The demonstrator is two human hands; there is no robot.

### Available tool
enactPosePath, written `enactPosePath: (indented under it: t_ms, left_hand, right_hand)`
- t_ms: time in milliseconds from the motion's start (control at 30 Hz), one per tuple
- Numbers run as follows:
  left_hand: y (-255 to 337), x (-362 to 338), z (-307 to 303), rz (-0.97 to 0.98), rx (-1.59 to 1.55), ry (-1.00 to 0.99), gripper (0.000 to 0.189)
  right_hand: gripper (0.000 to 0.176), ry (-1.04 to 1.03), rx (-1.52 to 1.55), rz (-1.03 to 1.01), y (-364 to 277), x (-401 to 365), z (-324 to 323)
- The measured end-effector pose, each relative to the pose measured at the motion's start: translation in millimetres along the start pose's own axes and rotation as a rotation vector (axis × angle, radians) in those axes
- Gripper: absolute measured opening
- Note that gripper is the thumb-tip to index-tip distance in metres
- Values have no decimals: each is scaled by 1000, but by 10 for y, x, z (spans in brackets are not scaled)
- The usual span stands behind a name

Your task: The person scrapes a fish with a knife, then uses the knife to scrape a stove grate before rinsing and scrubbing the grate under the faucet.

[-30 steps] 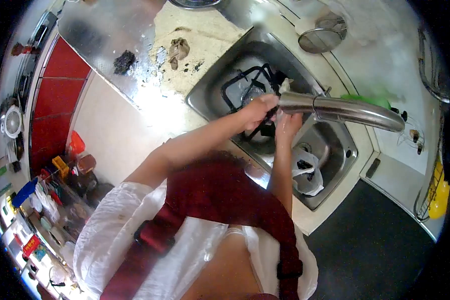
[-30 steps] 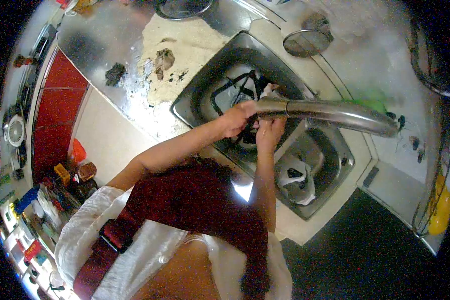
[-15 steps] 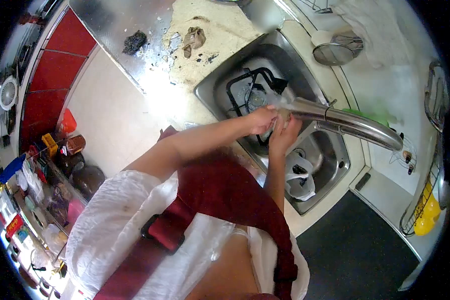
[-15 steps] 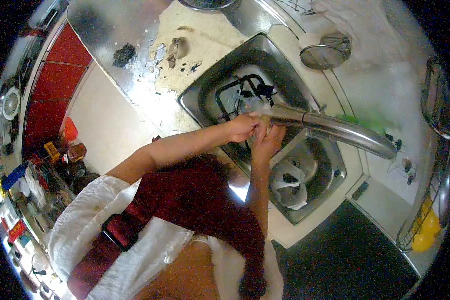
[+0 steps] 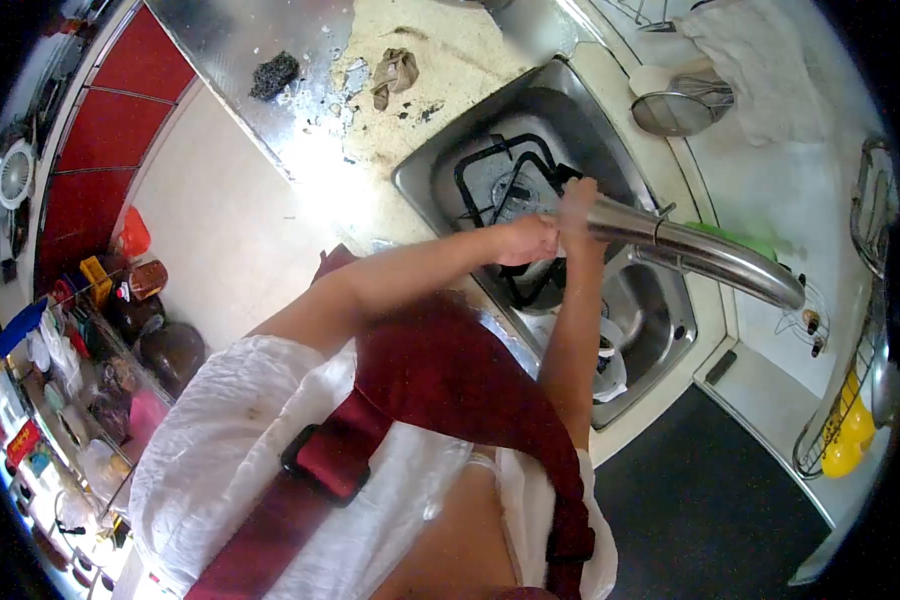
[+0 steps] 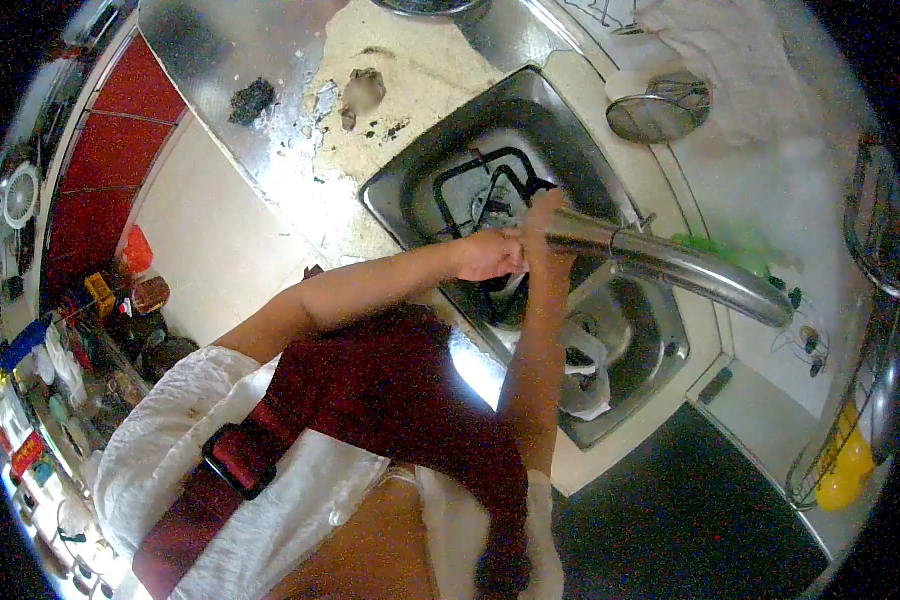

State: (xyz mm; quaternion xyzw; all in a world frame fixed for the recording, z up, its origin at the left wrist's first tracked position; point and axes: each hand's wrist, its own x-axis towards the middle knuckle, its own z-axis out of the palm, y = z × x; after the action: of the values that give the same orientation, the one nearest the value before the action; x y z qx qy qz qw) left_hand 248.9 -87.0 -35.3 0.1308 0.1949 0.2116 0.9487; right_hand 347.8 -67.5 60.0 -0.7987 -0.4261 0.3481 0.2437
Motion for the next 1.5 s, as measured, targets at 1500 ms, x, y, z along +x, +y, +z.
enactPosePath:
  t_ms: [1500]
  left_hand:
    - [111, -35, 251, -45, -88, 351, 40]
  right_hand:
    - [18, -71, -801, -626, 347, 352, 284]
